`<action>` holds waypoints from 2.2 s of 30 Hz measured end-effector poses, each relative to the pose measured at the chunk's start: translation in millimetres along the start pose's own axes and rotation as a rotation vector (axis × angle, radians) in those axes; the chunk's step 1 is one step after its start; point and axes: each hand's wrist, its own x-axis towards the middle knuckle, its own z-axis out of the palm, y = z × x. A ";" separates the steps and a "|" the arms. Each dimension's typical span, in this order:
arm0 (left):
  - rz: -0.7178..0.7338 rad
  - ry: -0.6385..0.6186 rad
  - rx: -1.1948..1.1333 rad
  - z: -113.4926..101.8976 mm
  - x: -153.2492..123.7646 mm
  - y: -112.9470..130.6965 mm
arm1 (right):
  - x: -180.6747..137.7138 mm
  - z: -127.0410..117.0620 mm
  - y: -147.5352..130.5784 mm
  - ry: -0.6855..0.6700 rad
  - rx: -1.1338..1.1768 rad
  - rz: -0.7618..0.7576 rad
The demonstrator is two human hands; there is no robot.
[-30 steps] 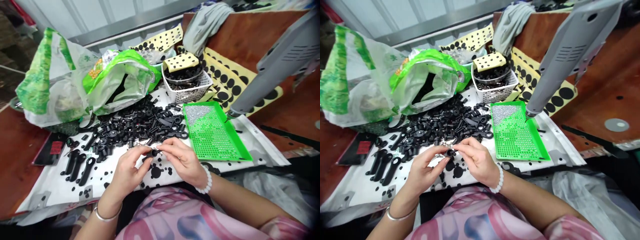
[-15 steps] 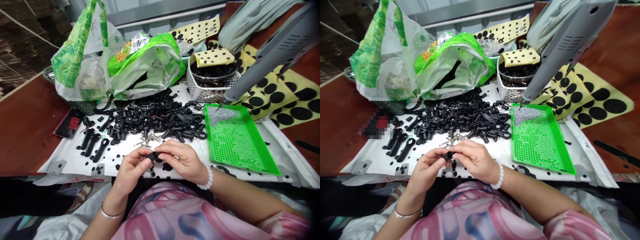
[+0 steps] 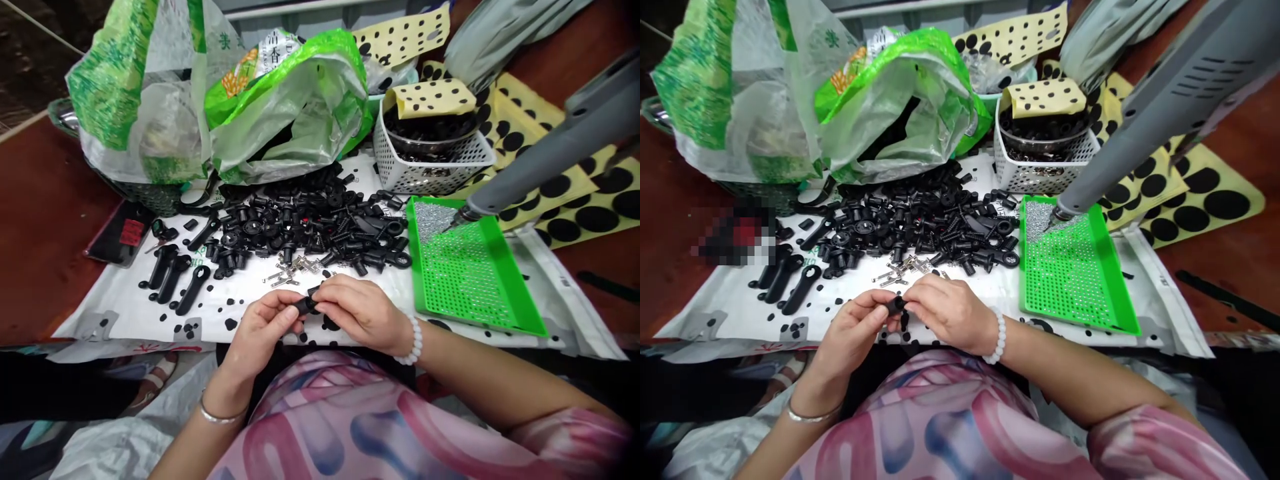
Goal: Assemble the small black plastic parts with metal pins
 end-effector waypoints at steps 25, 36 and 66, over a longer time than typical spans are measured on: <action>0.038 -0.003 -0.039 6.8 -4.2 -4.1 | -9.8 -2.0 -7.3 -0.048 0.079 0.101; 0.349 0.105 0.361 4.9 -8.5 -9.0 | -8.7 -3.6 -5.5 -0.194 0.203 0.266; 0.639 -0.053 0.657 2.5 -13.4 -19.0 | -24.1 7.0 -9.6 -0.206 0.462 0.561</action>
